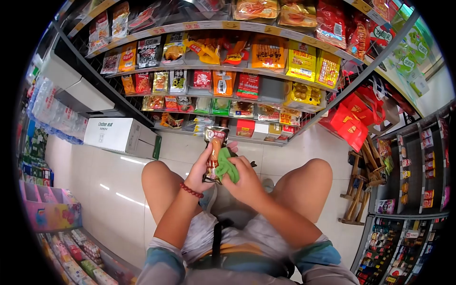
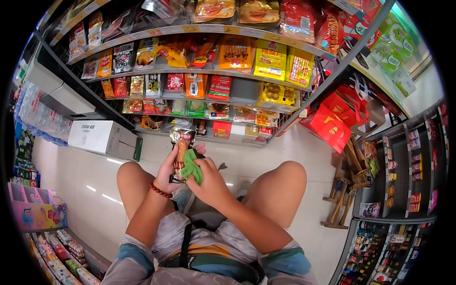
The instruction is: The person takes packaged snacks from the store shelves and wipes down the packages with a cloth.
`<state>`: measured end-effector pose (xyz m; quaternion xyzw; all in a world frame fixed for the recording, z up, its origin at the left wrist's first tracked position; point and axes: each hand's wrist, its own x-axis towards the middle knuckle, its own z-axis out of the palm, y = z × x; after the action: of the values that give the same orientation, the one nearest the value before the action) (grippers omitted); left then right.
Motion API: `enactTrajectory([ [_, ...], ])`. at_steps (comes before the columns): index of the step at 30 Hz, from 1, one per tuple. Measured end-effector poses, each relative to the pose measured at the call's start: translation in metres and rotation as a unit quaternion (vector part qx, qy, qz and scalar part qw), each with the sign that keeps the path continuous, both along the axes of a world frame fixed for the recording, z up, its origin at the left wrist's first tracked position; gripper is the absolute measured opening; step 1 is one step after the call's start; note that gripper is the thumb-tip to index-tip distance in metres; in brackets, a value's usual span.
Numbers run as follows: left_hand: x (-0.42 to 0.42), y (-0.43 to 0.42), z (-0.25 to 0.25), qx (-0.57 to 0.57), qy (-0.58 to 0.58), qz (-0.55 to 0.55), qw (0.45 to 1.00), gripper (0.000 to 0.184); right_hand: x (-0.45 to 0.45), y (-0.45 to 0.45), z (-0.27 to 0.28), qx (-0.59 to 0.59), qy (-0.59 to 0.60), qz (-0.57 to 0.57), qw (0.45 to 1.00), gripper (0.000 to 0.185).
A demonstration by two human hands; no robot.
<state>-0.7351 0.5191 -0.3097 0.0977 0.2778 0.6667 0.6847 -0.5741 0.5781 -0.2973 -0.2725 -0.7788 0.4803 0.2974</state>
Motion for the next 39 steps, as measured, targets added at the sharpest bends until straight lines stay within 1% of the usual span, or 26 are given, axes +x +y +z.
enactTrajectory([
  [2,-0.006,-0.002,0.003,0.004,-0.022,0.036,0.999,0.058,0.000,-0.008,-0.001,-0.003,-0.022,0.051,0.998,0.044],
  [3,-0.007,-0.005,0.009,0.010,-0.019,0.034,0.999,0.059,0.000,-0.010,-0.001,0.004,-0.009,0.062,0.998,0.044],
  [4,-0.011,-0.007,0.006,0.008,-0.019,0.036,0.999,0.059,0.000,-0.012,0.000,0.002,-0.008,0.063,0.998,0.044],
  [6,-0.019,-0.009,-0.006,0.004,-0.053,0.002,0.999,0.060,0.002,-0.015,0.003,0.006,-0.028,0.093,0.995,0.045],
  [9,-0.022,-0.011,-0.015,-0.041,-0.024,0.044,0.998,0.056,0.002,-0.021,0.004,-0.011,-0.056,0.121,0.991,0.044],
  [10,-0.020,-0.011,-0.016,-0.042,-0.024,0.044,0.998,0.056,0.002,-0.024,0.001,-0.012,-0.056,0.121,0.991,0.044],
  [12,-0.011,-0.008,-0.015,-0.024,0.157,0.102,0.982,0.048,0.000,-0.032,-0.008,-0.061,-0.036,0.121,0.990,0.040],
  [13,-0.005,-0.005,-0.006,-0.034,0.200,0.107,0.973,0.042,-0.001,-0.034,-0.010,-0.062,-0.036,0.118,0.990,0.040],
  [14,-0.005,-0.005,-0.009,-0.034,0.200,0.104,0.974,0.042,-0.003,-0.036,-0.011,-0.081,-0.030,0.111,0.990,0.038],
  [16,-0.006,-0.004,-0.018,-0.028,0.246,0.071,0.966,0.050,-0.004,-0.034,-0.014,-0.098,-0.025,0.102,0.990,0.037],
  [18,-0.006,-0.004,-0.019,-0.020,0.229,0.070,0.971,0.051,-0.008,-0.025,-0.016,-0.126,-0.009,0.045,0.991,0.033],
  [19,-0.006,-0.003,-0.017,-0.036,0.224,0.066,0.972,0.051,-0.009,-0.021,-0.012,-0.130,-0.003,0.031,0.991,0.031],
  [20,-0.006,-0.003,-0.014,-0.052,0.220,0.062,0.972,0.052,-0.010,-0.017,-0.014,-0.130,-0.004,0.031,0.991,0.031],
  [22,-0.003,-0.002,-0.012,-0.067,0.205,0.047,0.975,0.053,-0.012,-0.010,-0.022,-0.189,0.017,0.018,0.982,0.032],
  [23,-0.002,-0.002,-0.011,-0.083,0.192,0.032,0.977,0.055,-0.012,-0.007,-0.029,-0.223,0.009,0.022,0.974,0.029],
  [24,-0.003,-0.003,-0.013,-0.083,0.192,0.032,0.977,0.055,-0.012,-0.004,-0.029,-0.224,0.009,0.022,0.974,0.029],
  [26,-0.004,-0.005,-0.018,-0.118,0.142,0.010,0.983,0.055,-0.014,0.004,-0.028,-0.281,0.072,-0.020,0.957,0.024],
  [28,0.002,-0.003,-0.013,-0.123,0.155,0.009,0.980,0.057,-0.012,0.020,-0.025,-0.295,0.057,-0.025,0.953,0.023],
  [30,0.005,-0.004,-0.016,-0.127,0.167,0.008,0.978,0.058,-0.014,0.030,-0.025,-0.258,0.122,-0.135,0.949,0.026],
  [31,0.004,-0.004,-0.024,-0.115,0.163,-0.010,0.980,0.060,-0.011,0.037,-0.025,-0.227,0.115,-0.132,0.958,0.030],
  [32,0.004,-0.005,-0.028,-0.103,0.159,-0.029,0.982,0.062,-0.011,0.038,-0.029,-0.226,0.115,-0.132,0.958,0.030],
  [34,0.008,-0.005,-0.028,-0.106,0.167,-0.035,0.980,0.064,-0.014,0.039,-0.032,-0.147,0.124,-0.113,0.975,0.035],
  [35,0.009,-0.005,-0.029,-0.106,0.189,-0.043,0.975,0.064,-0.012,0.036,-0.033,-0.146,0.124,-0.112,0.975,0.035],
  [36,0.010,-0.006,-0.029,-0.106,0.211,-0.050,0.970,0.063,-0.012,0.027,-0.020,-0.043,0.069,-0.110,0.991,0.038],
  [37,0.011,-0.006,-0.028,-0.106,0.211,-0.049,0.971,0.063,-0.011,0.022,-0.013,0.060,0.014,-0.105,0.993,0.042],
  [39,0.013,-0.010,-0.024,-0.113,0.247,-0.038,0.962,0.063,-0.010,0.017,-0.011,0.060,0.008,-0.081,0.995,0.045],
])
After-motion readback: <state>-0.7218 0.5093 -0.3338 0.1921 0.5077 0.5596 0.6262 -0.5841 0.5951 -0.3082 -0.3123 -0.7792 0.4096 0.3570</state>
